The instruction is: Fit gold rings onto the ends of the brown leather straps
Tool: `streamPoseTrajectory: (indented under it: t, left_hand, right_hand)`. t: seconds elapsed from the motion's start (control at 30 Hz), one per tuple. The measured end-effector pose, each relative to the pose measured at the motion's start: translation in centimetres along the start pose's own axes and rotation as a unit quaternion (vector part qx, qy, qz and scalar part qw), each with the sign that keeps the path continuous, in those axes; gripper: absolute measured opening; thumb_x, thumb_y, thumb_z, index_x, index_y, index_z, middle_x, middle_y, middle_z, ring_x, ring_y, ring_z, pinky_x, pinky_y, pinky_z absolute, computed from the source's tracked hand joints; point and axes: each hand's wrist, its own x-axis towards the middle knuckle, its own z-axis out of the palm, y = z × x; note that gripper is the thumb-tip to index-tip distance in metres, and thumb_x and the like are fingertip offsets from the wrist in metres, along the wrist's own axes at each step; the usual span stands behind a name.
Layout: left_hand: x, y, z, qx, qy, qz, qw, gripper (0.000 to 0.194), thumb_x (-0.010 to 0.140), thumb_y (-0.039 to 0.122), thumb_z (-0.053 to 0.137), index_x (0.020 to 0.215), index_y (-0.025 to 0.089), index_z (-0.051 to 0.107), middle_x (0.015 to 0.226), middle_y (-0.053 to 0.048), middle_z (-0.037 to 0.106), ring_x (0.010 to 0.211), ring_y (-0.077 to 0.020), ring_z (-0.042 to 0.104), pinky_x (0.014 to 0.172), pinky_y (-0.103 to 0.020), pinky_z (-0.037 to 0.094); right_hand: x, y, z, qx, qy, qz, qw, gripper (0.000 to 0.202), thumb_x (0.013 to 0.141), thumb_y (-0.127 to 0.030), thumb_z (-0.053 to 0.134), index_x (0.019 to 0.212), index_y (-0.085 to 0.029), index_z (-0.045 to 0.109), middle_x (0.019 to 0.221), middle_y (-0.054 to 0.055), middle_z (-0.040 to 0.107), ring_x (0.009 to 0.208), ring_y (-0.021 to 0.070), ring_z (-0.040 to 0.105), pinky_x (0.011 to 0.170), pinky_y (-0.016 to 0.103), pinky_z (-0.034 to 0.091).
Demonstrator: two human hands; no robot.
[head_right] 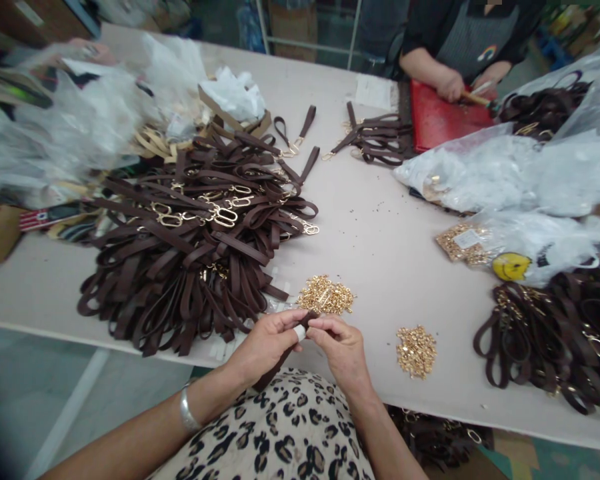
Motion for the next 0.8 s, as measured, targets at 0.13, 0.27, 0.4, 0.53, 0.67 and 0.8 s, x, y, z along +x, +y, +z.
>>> streamPoseTrajectory:
  t: [0.13, 0.27, 0.4, 0.53, 0.67, 0.8]
  left_hand:
    - [-0.5, 0.3, 0.4, 0.093, 0.007, 0.033, 0.995, 0.053, 0.075, 0.006, 0.046, 0.120, 0.027, 0.064, 0.115, 0.002, 0.070, 0.097, -0.0165, 0.063, 0.083, -0.027, 0.050]
    - [-1.0, 0.5, 0.8, 0.195, 0.012, 0.079, 0.978, 0.052, 0.076, 0.005, 0.045, 0.119, 0.027, 0.065, 0.120, 0.002, 0.068, 0.109, -0.0172, 0.061, 0.102, -0.033, 0.043]
    - [-1.0, -0.1, 1.4, 0.263, 0.017, 0.096, 0.960, 0.049, 0.080, 0.009, 0.046, 0.123, 0.026, 0.062, 0.119, 0.001, 0.068, 0.102, -0.0176, 0.065, 0.092, -0.032, 0.051]
    - [-0.9, -0.6, 2.4, 0.317, 0.030, 0.131, 0.939, 0.045, 0.083, 0.011, 0.046, 0.123, 0.023, 0.062, 0.116, -0.002, 0.070, 0.101, -0.0186, 0.067, 0.090, -0.032, 0.053]
    - [-0.8, -1.1, 3.7, 0.329, 0.019, 0.153, 0.932, 0.046, 0.082, 0.010, 0.045, 0.122, 0.024, 0.062, 0.115, -0.002, 0.071, 0.102, -0.0186, 0.067, 0.093, -0.032, 0.052]
    - [-0.4, -1.8, 4.8, 0.235, -0.010, 0.071, 0.969, 0.045, 0.083, 0.015, 0.045, 0.124, 0.025, 0.061, 0.114, -0.002, 0.070, 0.088, -0.0175, 0.068, 0.080, -0.031, 0.056]
  right_hand:
    - [-0.3, 0.1, -0.2, 0.035, 0.010, 0.002, 0.999, 0.007, 0.068, -0.024, 0.076, 0.074, -0.022, 0.073, 0.086, 0.001, 0.069, 0.084, 0.0157, 0.062, 0.080, 0.029, 0.048]
    - [-0.8, 0.2, -0.4, 0.102, 0.036, 0.062, 0.992, 0.020, 0.060, -0.021, 0.081, 0.072, -0.020, 0.064, 0.072, -0.003, 0.068, 0.068, 0.0125, 0.062, 0.068, 0.026, 0.048]
    - [-1.1, 0.2, -1.2, 0.110, 0.051, 0.077, 0.990, 0.028, 0.057, -0.019, 0.082, 0.070, -0.019, 0.058, 0.067, -0.004, 0.066, 0.062, 0.0107, 0.059, 0.062, 0.023, 0.046]
    - [-1.4, 0.6, -2.2, 0.124, 0.061, 0.068, 0.988, 0.028, 0.058, -0.021, 0.081, 0.070, -0.019, 0.056, 0.066, -0.005, 0.065, 0.062, 0.0107, 0.059, 0.063, 0.024, 0.046]
    - [-1.8, 1.0, -2.8, 0.138, 0.064, 0.068, 0.986, 0.030, 0.058, -0.022, 0.081, 0.070, -0.020, 0.054, 0.065, -0.005, 0.064, 0.060, 0.0107, 0.059, 0.061, 0.023, 0.046]
    - [-2.1, 1.1, -4.3, 0.077, 0.043, 0.053, 0.995, 0.027, 0.064, -0.027, 0.078, 0.074, -0.021, 0.053, 0.065, -0.003, 0.065, 0.060, 0.0135, 0.061, 0.060, 0.026, 0.048]
